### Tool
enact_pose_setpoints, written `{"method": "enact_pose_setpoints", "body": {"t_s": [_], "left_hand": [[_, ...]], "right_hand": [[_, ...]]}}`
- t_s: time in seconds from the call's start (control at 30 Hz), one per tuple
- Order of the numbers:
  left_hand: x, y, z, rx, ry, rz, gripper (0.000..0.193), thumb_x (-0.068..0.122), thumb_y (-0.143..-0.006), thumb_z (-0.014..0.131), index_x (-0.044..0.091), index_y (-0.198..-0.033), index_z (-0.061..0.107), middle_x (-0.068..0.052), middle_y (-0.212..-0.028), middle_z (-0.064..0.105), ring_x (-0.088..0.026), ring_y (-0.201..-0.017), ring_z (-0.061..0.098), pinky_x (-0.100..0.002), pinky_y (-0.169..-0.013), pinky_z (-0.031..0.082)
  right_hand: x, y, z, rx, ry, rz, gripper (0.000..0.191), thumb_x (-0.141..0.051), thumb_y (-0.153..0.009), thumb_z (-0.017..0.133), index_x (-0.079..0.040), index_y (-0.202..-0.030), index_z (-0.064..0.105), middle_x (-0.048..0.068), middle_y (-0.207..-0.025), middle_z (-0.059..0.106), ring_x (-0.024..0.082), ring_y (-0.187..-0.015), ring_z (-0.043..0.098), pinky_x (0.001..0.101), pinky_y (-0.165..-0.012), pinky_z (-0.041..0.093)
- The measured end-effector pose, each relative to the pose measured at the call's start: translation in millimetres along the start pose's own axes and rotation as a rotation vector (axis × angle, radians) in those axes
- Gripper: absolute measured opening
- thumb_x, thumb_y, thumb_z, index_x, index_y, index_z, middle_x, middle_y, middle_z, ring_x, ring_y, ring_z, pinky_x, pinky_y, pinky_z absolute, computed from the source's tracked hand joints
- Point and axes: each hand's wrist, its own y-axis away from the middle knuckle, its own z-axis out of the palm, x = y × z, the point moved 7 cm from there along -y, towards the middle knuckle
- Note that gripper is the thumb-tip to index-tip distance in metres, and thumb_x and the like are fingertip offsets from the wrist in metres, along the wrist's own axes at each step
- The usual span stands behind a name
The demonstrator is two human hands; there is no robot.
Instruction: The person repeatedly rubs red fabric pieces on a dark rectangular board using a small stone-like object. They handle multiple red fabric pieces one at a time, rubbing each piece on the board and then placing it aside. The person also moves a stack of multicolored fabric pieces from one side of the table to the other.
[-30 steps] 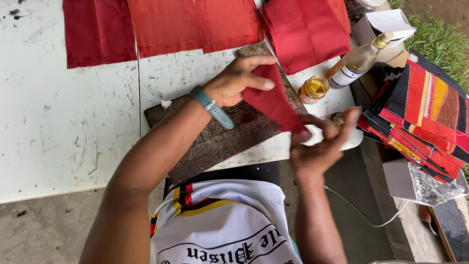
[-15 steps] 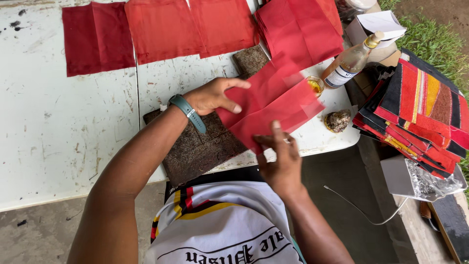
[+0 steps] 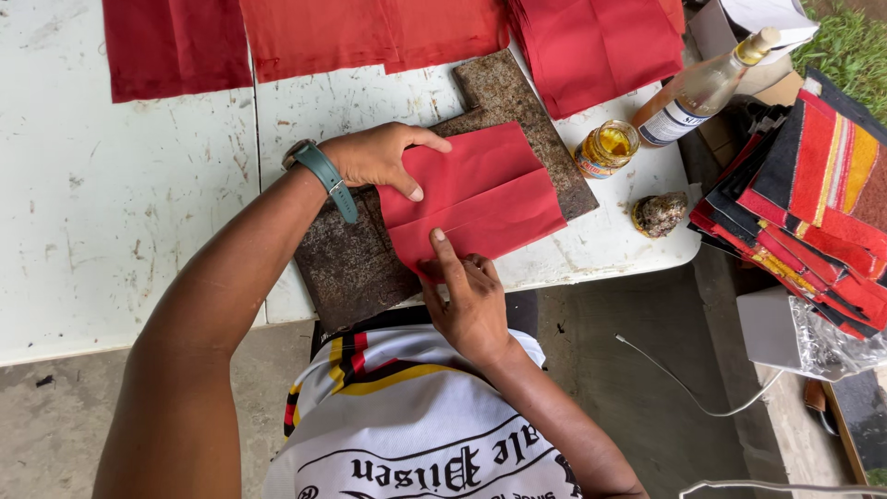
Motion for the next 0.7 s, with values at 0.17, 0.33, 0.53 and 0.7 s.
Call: {"method": "enact_pose_setpoints", "body": {"t_s": [0.17,0.33,0.53,0.7], "left_hand": [[-1.2,6.9,-3.0,0.010,-0.094,-0.058,0.087,0.008,-0.063,0.085,0.010,-0.144,0.055,-0.014,-0.153,0.050,-0.027,-0.145,0.043,-0.037,-0.118,0.036],[-5.1,10.9,-5.3,0.011,-0.202,-0.048,0.089,0.012,-0.062,0.087,0.014,-0.145,0.054,-0.013,-0.153,0.050,-0.028,-0.144,0.044,-0.039,-0.119,0.035],[-10.6,11.6,-0.5,0.042,-0.176,0.025,0.087,0.024,-0.064,0.088,0.016,-0.144,0.055,-0.011,-0.152,0.051,-0.028,-0.145,0.044,-0.039,-0.119,0.034],[-13.6,14.4,4.0,0.050,-0.160,0.069,0.088,0.023,-0.062,0.088,0.017,-0.144,0.056,-0.011,-0.153,0.050,-0.029,-0.146,0.042,-0.041,-0.121,0.032]], "right_hand": [[-2.8,-1.2,7.7,-0.048,-0.019,0.031,0.080,-0.004,-0.086,0.078,-0.003,-0.155,0.038,0.003,-0.103,0.078,0.022,-0.087,0.071,0.0369,-0.089,0.049],[-2.6,-0.9,-22.1,-0.086,-0.273,0.073,0.092,-0.006,-0.083,0.082,-0.007,-0.159,0.030,0.008,-0.104,0.075,0.020,-0.095,0.072,0.0324,-0.090,0.053],[91.3,38.8,-65.7,-0.248,-1.205,0.731,0.123,0.005,-0.070,0.080,-0.017,-0.168,0.007,0.009,-0.074,0.064,0.015,-0.061,0.061,0.0278,-0.057,0.052],[134.5,58.9,-67.8,-0.238,-1.509,0.815,0.118,-0.002,-0.077,0.081,-0.017,-0.170,0.009,0.014,-0.080,0.068,0.015,-0.057,0.060,0.0273,-0.053,0.050]]}}
